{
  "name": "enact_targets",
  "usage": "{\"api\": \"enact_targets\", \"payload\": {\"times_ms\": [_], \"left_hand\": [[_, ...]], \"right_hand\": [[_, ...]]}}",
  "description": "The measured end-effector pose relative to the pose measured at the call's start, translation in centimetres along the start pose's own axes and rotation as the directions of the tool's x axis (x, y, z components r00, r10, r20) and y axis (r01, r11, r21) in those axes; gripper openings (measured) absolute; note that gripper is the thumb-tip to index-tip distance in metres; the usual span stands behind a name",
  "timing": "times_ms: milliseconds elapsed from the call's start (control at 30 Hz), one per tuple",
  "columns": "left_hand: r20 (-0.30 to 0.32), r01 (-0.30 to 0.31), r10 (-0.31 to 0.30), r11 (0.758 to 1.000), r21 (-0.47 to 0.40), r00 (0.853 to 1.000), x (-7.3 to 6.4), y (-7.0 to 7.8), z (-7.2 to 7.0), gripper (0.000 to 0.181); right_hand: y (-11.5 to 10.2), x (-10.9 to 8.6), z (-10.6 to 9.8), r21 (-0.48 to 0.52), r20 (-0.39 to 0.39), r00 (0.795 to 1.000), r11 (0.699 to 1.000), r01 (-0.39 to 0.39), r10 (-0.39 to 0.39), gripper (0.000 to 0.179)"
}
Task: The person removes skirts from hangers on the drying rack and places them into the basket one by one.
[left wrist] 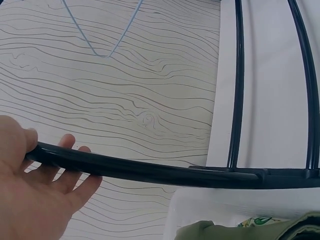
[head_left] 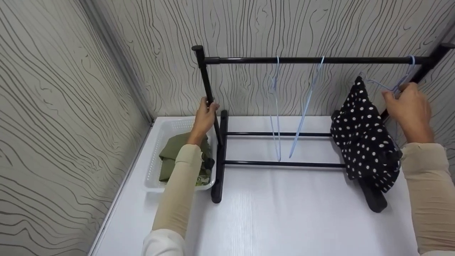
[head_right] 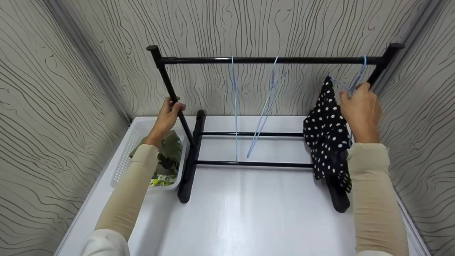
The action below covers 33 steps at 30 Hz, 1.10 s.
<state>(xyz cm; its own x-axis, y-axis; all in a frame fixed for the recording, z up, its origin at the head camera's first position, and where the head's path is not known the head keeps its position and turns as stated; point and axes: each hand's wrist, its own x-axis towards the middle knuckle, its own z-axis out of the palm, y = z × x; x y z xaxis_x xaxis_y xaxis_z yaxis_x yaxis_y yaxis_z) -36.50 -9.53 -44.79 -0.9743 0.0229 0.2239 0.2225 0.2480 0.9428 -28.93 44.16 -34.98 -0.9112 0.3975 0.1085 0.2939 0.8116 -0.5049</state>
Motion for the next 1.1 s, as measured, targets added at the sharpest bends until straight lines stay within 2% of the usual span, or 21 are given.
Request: {"api": "enact_targets", "payload": {"times_ms": [167,333,667,933,1100], "left_hand": [[-0.003,0.002,-0.002,1.0,0.004,1.0,0.1,0.0,-0.1,0.03],[0.0,-0.002,0.002,1.0,0.005,1.0,0.3,-0.1,0.0,0.029],[-0.003,-0.006,0.006,1.0,-0.012,1.0,0.3,-0.3,0.0,0.027],[0.0,-0.011,0.011,1.0,-0.007,1.0,0.2,-0.4,0.0,0.029],[0.005,-0.008,0.008,1.0,-0.013,1.0,0.2,-0.4,0.0,0.031]], "right_hand": [[0.2,0.3,0.0,0.008,0.041,0.996,0.997,0.074,-0.074,0.087],[0.2,0.6,0.6,0.023,-0.004,0.99,0.99,0.139,-0.139,0.079],[-0.2,1.5,1.2,0.011,-0.038,0.987,0.988,0.157,-0.156,0.056],[0.0,1.5,1.3,0.096,0.026,0.991,0.987,0.13,-0.133,0.057],[0.2,1.5,1.2,0.111,0.051,0.99,0.986,0.127,-0.134,0.062]]}}
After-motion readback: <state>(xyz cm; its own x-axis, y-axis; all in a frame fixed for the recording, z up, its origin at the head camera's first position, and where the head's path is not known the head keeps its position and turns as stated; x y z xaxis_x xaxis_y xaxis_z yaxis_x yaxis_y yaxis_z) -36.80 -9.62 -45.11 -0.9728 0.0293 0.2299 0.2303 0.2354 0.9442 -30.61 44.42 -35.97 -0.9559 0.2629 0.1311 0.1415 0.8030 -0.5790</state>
